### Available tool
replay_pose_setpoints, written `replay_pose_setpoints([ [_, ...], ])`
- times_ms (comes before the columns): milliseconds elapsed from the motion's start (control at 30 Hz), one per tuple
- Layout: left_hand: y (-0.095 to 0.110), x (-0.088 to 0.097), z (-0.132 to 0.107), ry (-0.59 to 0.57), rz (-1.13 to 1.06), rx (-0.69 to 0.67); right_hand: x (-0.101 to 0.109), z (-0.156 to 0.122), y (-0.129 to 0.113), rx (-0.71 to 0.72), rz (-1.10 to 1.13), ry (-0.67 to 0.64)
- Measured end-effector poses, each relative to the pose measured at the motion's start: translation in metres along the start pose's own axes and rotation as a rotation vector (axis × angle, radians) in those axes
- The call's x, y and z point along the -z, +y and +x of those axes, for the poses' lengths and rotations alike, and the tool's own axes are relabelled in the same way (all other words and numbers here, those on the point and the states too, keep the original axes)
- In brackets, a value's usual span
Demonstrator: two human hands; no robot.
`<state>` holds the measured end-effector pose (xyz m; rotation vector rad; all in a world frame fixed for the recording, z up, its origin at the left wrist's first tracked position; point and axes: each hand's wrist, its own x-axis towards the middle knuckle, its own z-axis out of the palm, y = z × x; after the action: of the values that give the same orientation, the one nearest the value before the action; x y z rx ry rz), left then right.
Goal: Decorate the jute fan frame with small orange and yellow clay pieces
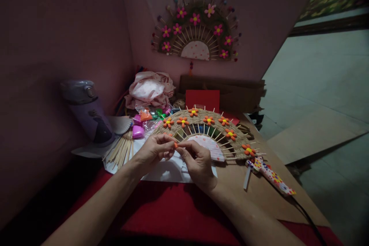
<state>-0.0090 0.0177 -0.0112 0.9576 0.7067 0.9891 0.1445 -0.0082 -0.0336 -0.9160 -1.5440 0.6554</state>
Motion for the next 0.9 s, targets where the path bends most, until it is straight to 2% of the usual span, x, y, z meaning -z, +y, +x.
replay_pose_setpoints([
  [200, -0.0001, -0.0007, 0.0005, -0.009, -0.002, -0.001, -0.0005, 0.0005, 0.0012, -0.037, 0.025, 0.016],
  [367, 0.0008, -0.0014, -0.0001, 0.015, -0.006, -0.015, -0.0014, 0.0003, 0.0024, -0.022, -0.001, 0.026],
  [900, 0.0016, -0.0011, 0.0002, -0.022, -0.034, -0.036, -0.0028, -0.0004, 0.0081, 0.012, -0.012, 0.024],
])
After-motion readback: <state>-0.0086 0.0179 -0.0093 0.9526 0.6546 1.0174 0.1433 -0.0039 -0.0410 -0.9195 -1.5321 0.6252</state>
